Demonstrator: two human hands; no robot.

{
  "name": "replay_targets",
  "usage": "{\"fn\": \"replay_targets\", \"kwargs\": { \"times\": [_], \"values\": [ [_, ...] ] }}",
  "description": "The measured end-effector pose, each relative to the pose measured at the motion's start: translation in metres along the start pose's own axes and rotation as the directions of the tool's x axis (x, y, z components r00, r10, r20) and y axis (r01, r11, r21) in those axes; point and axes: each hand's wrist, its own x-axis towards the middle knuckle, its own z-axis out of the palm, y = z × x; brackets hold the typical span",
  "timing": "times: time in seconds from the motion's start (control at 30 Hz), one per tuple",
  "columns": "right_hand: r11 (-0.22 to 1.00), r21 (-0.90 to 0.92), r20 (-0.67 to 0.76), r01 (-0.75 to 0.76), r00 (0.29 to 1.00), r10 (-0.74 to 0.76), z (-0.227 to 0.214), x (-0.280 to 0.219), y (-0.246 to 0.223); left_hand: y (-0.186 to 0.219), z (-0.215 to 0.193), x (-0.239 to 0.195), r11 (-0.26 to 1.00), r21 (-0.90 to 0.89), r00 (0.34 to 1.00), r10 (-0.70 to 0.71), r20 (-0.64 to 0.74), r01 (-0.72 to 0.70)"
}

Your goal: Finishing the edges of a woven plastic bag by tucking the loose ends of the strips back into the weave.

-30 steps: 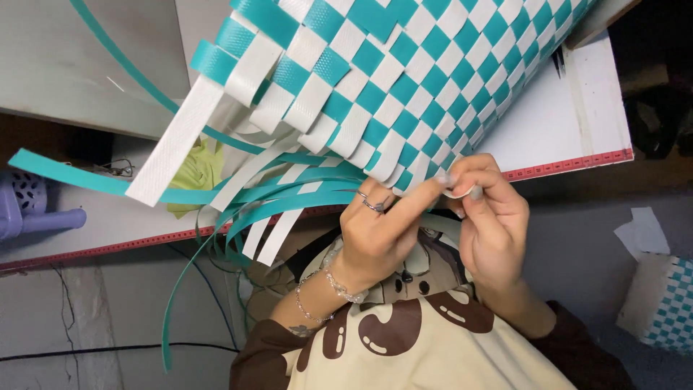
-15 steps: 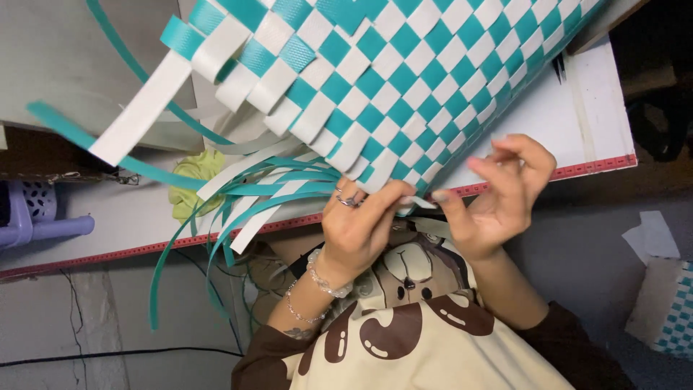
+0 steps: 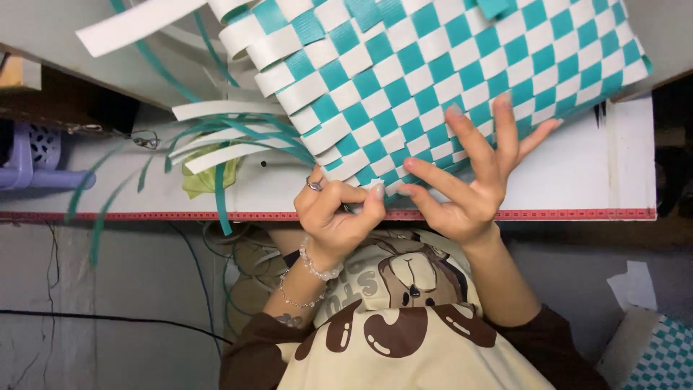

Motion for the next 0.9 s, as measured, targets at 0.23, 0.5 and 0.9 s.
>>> {"fn": "replay_targets", "kwargs": {
  "times": [0.23, 0.5, 0.9],
  "values": [
    [0.997, 0.015, 0.032, -0.076, 0.997, 0.076, 0.002, 0.002, -0.006, -0.008, -0.001, -0.001, 0.999, 0.032, 1.000, 0.011, -0.022, -0.011],
    [0.999, -0.006, 0.016, -0.053, 0.998, 0.053, 0.003, 0.005, 0.000, -0.005, -0.008, 0.010, 0.997, 0.071, 0.993, 0.036, 0.109, -0.044],
    [0.998, 0.000, 0.020, -0.057, 0.998, 0.057, 0.002, 0.007, 0.002, 0.003, -0.020, 0.011, 0.992, 0.075, 0.976, -0.117, 0.184, 0.105]
  ]
}}
